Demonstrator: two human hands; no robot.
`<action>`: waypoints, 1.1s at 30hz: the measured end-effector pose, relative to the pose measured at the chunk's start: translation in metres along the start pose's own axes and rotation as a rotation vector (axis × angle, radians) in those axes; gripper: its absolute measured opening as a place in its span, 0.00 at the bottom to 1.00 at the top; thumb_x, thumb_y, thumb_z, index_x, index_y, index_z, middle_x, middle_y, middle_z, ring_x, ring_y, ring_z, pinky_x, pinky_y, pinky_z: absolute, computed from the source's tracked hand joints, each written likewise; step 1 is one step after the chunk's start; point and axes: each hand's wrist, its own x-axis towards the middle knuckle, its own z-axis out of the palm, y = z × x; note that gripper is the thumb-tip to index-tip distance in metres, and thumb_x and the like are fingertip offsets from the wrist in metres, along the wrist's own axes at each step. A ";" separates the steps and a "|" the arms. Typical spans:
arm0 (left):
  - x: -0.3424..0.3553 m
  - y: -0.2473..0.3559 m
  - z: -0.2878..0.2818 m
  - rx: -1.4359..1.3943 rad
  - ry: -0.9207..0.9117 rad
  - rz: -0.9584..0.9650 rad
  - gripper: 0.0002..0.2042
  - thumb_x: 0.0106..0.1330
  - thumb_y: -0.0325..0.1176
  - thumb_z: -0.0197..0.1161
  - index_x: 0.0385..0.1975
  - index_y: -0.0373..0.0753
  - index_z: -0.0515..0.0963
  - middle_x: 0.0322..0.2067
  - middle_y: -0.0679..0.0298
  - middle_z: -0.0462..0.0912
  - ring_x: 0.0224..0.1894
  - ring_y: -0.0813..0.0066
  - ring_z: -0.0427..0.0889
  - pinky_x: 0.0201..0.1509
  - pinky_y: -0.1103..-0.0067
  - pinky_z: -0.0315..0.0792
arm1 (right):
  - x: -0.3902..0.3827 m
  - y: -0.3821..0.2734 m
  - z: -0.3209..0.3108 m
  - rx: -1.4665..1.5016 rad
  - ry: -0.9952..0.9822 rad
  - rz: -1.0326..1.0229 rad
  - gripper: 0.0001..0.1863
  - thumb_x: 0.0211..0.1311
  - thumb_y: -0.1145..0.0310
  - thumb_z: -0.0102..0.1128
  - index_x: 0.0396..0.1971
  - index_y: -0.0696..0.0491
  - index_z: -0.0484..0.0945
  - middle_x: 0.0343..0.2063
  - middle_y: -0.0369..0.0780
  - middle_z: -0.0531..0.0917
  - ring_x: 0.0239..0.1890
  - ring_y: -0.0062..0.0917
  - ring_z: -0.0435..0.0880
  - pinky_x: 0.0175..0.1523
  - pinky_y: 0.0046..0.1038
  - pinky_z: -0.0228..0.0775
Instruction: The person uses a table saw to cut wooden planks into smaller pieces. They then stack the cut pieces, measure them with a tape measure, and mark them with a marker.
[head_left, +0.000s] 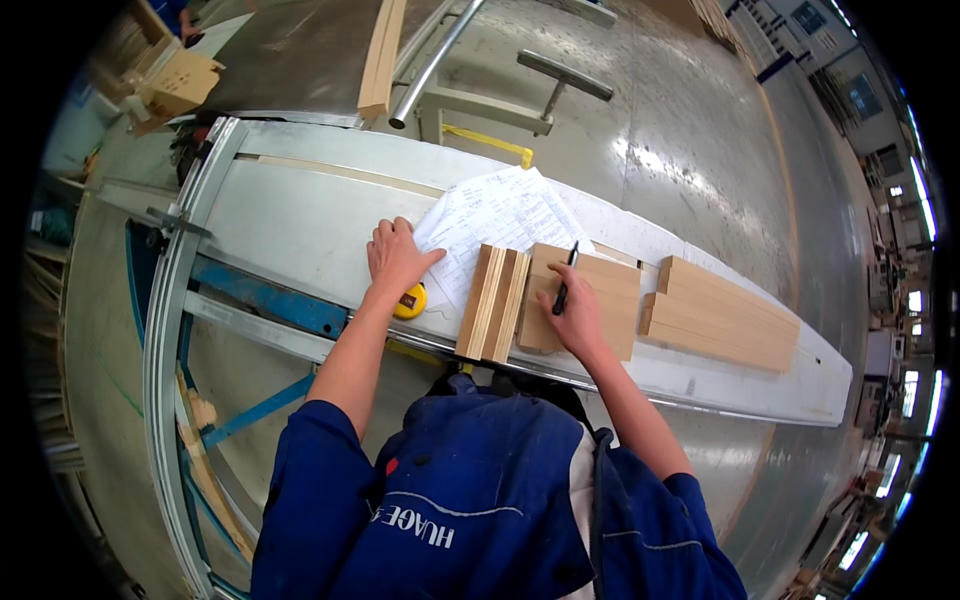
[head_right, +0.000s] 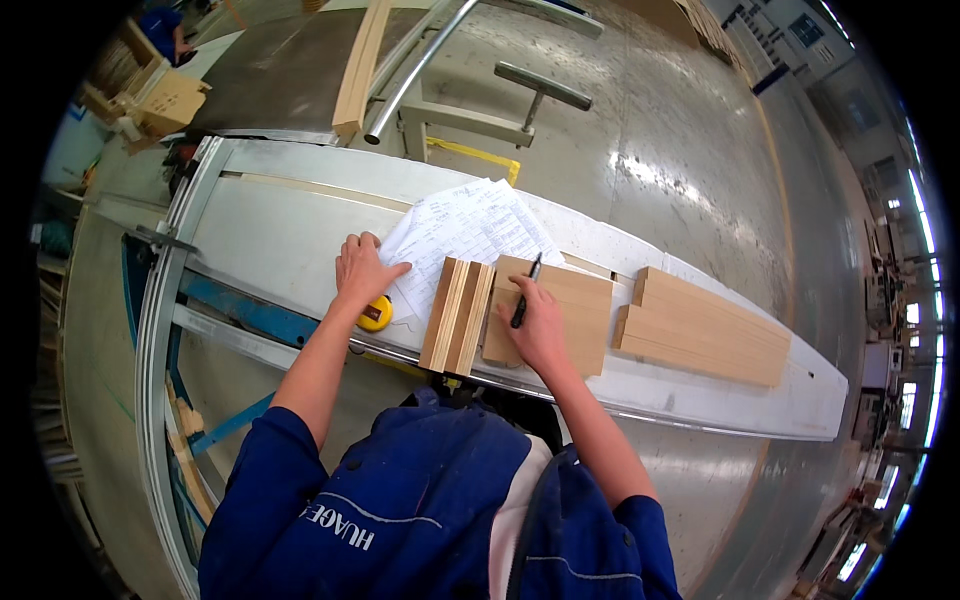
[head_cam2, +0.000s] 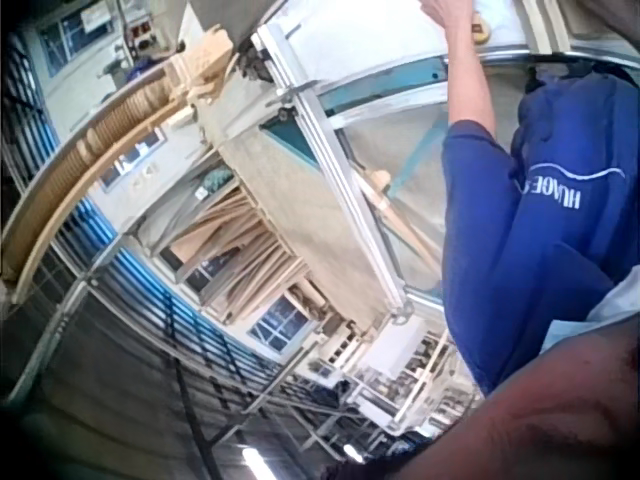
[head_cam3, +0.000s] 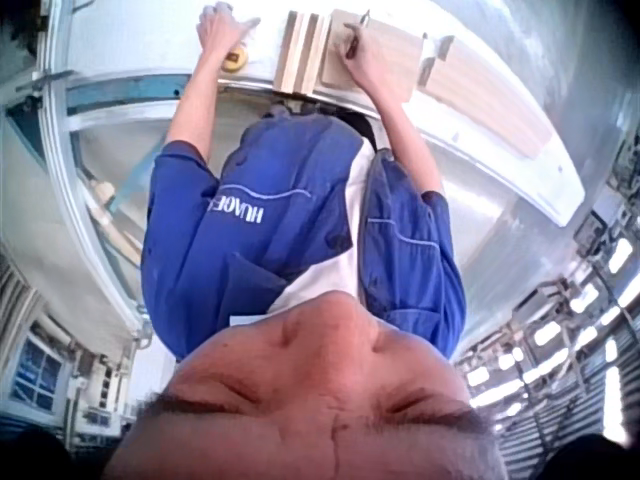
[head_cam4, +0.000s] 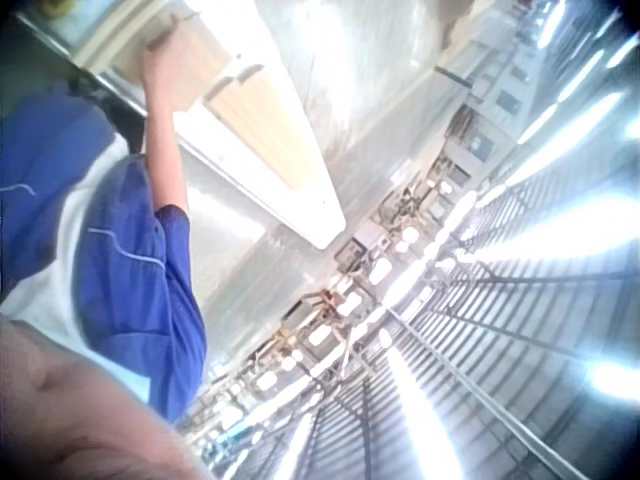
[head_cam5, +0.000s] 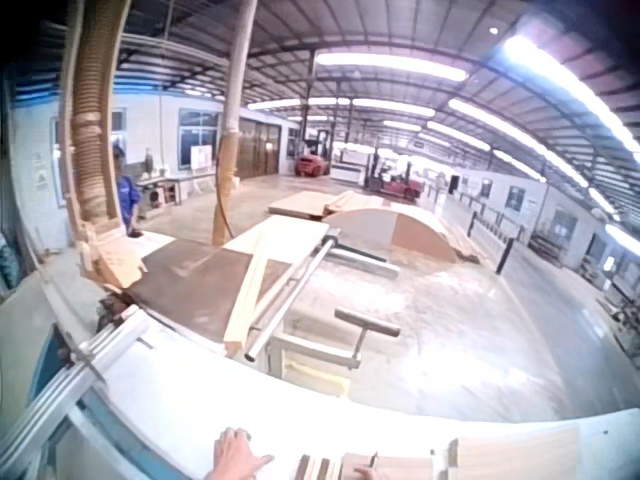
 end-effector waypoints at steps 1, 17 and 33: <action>0.004 -0.001 0.000 0.031 -0.003 -0.002 0.31 0.57 0.52 0.77 0.54 0.37 0.77 0.52 0.53 0.75 0.59 0.54 0.74 0.64 0.62 0.69 | 0.004 -0.004 0.005 -0.028 0.023 -0.081 0.26 0.62 0.65 0.72 0.59 0.51 0.76 0.47 0.49 0.85 0.52 0.48 0.82 0.60 0.44 0.74; 0.001 0.002 -0.009 -0.474 0.281 0.514 0.11 0.59 0.17 0.64 0.40 0.35 0.78 0.34 0.52 0.77 0.38 0.44 0.80 0.40 0.62 0.74 | 0.002 -0.054 0.064 -0.220 -0.254 -0.323 0.33 0.61 0.54 0.73 0.64 0.47 0.73 0.63 0.52 0.75 0.74 0.54 0.62 0.80 0.53 0.50; 0.079 -0.060 -0.107 -0.794 0.186 0.217 0.10 0.72 0.29 0.68 0.48 0.31 0.84 0.36 0.63 0.88 0.38 0.81 0.81 0.43 0.77 0.76 | 0.072 0.030 0.011 -0.212 0.039 -0.161 0.29 0.58 0.57 0.76 0.57 0.52 0.77 0.46 0.46 0.85 0.52 0.45 0.82 0.63 0.44 0.69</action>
